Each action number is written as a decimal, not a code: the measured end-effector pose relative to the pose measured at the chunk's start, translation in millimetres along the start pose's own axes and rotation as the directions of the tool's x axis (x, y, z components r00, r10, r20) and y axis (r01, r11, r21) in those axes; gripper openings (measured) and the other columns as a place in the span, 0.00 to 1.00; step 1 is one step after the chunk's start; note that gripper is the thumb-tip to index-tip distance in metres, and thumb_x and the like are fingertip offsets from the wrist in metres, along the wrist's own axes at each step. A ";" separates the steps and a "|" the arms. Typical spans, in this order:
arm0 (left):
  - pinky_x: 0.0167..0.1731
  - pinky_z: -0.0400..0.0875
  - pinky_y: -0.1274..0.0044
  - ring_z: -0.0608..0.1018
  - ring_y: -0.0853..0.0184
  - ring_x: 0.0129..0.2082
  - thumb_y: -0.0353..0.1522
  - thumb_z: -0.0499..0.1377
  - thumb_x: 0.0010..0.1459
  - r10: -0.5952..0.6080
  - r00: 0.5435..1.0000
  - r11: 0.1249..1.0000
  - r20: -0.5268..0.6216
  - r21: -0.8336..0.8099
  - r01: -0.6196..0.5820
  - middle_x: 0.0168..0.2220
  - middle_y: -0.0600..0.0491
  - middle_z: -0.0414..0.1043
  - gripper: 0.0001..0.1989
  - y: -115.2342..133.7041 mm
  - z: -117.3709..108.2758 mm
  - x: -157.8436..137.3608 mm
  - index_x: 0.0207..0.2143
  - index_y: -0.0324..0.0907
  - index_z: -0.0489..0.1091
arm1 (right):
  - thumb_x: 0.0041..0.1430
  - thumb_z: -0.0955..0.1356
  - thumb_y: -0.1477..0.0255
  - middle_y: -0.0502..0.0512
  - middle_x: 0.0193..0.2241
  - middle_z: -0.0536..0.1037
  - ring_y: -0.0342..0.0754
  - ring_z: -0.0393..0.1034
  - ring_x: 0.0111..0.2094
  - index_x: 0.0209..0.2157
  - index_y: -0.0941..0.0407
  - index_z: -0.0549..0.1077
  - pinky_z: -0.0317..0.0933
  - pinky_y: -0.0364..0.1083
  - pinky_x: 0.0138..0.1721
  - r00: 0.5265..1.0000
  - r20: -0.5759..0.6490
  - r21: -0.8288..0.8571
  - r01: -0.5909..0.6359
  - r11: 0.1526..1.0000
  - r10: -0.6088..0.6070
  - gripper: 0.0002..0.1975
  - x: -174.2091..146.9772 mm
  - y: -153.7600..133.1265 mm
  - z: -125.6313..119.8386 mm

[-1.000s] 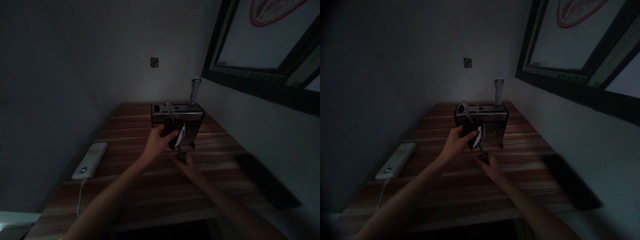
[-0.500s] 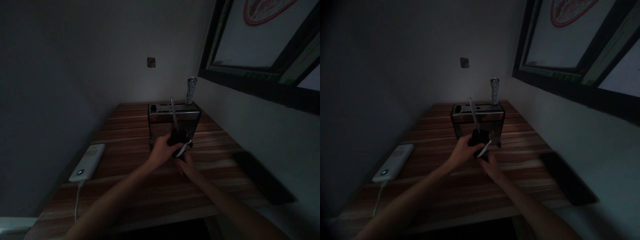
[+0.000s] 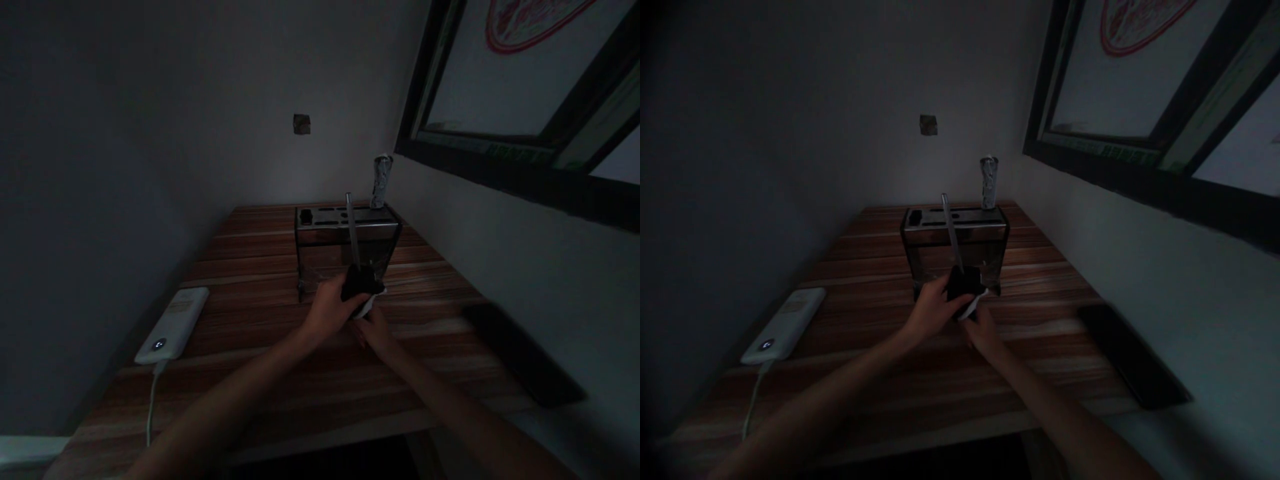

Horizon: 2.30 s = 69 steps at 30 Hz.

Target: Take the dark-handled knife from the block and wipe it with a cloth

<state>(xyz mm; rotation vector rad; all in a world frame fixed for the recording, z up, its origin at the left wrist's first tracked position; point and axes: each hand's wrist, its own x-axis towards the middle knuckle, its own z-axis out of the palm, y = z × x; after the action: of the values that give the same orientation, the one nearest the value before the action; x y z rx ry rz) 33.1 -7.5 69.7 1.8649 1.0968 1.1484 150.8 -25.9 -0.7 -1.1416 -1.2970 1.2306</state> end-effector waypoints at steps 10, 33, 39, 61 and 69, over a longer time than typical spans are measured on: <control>0.30 0.70 0.77 0.76 0.65 0.31 0.34 0.64 0.44 -0.095 0.990 0.988 -0.105 -0.133 0.080 0.31 0.52 0.77 0.14 22.1 -30.1 13.3 0.35 0.37 0.74 | 0.50 0.67 0.58 0.40 0.06 0.57 0.36 0.48 0.07 0.20 0.55 0.62 0.42 0.37 0.08 0.997 0.052 -0.070 -0.046 0.996 0.050 0.17 -0.8 -0.2 2.3; 0.30 0.72 0.79 0.78 0.66 0.31 0.38 0.67 0.40 -0.021 0.811 0.932 -0.585 -0.306 -0.196 0.29 0.52 0.76 0.16 54.2 -98.9 17.6 0.30 0.37 0.73 | 0.51 0.67 0.60 0.46 0.16 0.62 0.41 0.58 0.21 0.18 0.56 0.65 0.54 0.40 0.23 0.986 0.139 -0.302 0.136 0.944 -0.098 0.17 -5.4 -3.4 5.2; 0.29 0.73 0.78 0.78 0.66 0.30 0.38 0.67 0.40 -0.035 0.844 0.918 -0.535 -0.351 -0.185 0.29 0.53 0.76 0.15 57.4 -99.8 16.8 0.30 0.38 0.74 | 0.51 0.67 0.59 0.45 0.14 0.59 0.40 0.55 0.17 0.18 0.56 0.63 0.50 0.40 0.19 0.988 0.130 -0.296 0.113 0.948 -0.077 0.18 -6.8 -1.1 4.9; 0.29 0.71 0.78 0.77 0.66 0.30 0.40 0.66 0.41 -0.035 0.883 0.938 -0.468 -0.320 -0.133 0.30 0.52 0.76 0.17 55.2 -88.7 16.9 0.31 0.38 0.74 | 0.49 0.67 0.58 0.46 0.14 0.61 0.41 0.57 0.18 0.19 0.56 0.65 0.51 0.39 0.18 0.994 0.082 -0.257 0.085 0.963 -0.066 0.17 -7.5 -1.1 5.9; 0.28 0.70 0.79 0.76 0.67 0.29 0.37 0.66 0.41 -0.083 0.940 0.941 -0.331 -0.335 -0.035 0.28 0.53 0.76 0.13 57.6 -60.8 9.0 0.28 0.38 0.73 | 0.50 0.67 0.55 0.43 0.10 0.57 0.38 0.51 0.12 0.18 0.55 0.62 0.46 0.39 0.12 0.998 0.059 -0.227 0.024 0.974 -0.011 0.20 -9.7 -2.1 4.0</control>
<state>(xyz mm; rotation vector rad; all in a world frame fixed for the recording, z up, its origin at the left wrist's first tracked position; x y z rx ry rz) -2.9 -16.4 145.4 1.4158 1.0216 1.5779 147.5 -36.0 0.9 -1.2604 -1.5190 1.1298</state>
